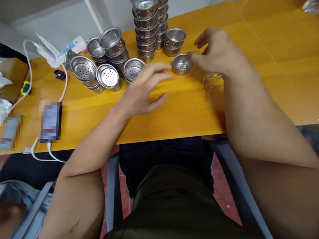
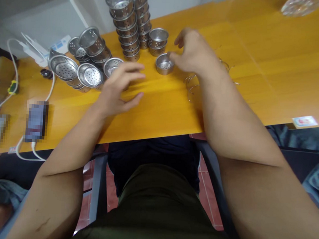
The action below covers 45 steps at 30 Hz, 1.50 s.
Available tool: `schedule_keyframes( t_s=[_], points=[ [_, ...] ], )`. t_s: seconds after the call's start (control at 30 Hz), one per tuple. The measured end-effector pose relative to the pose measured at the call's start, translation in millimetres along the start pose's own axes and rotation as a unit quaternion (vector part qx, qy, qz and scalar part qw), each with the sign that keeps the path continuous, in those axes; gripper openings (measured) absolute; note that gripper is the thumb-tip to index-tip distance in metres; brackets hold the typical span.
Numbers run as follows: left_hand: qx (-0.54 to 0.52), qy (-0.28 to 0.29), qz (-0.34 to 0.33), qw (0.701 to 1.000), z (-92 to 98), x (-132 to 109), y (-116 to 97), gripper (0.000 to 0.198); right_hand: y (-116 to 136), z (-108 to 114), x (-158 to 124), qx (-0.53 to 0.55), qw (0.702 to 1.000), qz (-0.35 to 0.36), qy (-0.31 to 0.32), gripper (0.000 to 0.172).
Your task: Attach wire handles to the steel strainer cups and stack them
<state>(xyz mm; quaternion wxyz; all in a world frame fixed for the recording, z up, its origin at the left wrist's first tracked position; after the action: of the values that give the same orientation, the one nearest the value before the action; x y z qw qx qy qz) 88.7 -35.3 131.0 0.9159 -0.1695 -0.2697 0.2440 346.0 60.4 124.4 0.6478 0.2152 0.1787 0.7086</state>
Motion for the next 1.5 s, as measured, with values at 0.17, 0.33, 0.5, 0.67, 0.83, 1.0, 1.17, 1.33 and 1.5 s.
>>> schedule_keyframes(
  t_s=[0.17, 0.33, 0.5, 0.67, 0.83, 1.0, 1.17, 1.33, 1.5],
  points=[
    [-0.143, 0.055, 0.053, 0.987, -61.2, -4, 44, 0.078, -4, -24, 5, -0.006, 0.997, -0.044, 0.069, 0.041],
    [-0.209, 0.038, 0.144, 0.966, -79.1, -10, 109, 0.116, 25, -56, -7, 0.173, 0.969, -0.041, 0.17, 0.028],
    [-0.261, 0.039, 0.148, 0.953, -79.9, -9, 116, 0.111, 50, -65, -16, 0.195, 0.964, 0.015, 0.182, 0.029],
    [-0.267, 0.013, 0.194, 0.944, -75.1, -12, 122, 0.107, 45, -63, -12, 0.188, 0.966, 0.027, 0.174, 0.025],
    [-0.227, -0.015, 0.242, 0.943, -62.8, -18, 129, 0.097, 42, -62, -10, 0.166, 0.97, 0.029, 0.175, 0.023],
    [-0.214, 0.003, 0.189, 0.958, -66.1, -15, 127, 0.105, 48, -58, -12, 0.209, 0.964, 0.048, 0.159, 0.03],
    [-0.178, 0.0, 0.117, 0.977, -65.7, -9, 112, 0.131, 69, -75, -24, 0.321, 0.911, 0.133, 0.223, 0.023],
    [-0.127, -0.027, 0.104, 0.986, -50.5, -7, 99, 0.115, 68, -75, -27, 0.323, 0.903, 0.126, 0.256, 0.034],
    [-0.108, -0.042, 0.126, 0.985, -43.1, -8, 102, 0.114, 24, 1, -10, 0.064, 0.994, 0.059, 0.059, 0.024]
  ],
)
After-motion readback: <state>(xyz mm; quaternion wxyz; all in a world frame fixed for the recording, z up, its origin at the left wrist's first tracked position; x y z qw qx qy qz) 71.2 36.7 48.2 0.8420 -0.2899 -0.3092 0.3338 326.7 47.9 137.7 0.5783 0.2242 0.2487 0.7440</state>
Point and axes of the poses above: each hand's wrist, its own x-axis towards the middle knuckle, its own z-axis out of the back of the hand, y = z × x, the point moved 10 cm from there along x, towards the middle knuckle, and after that the axes turned 6 degrees about y, right-handed, at the moved point
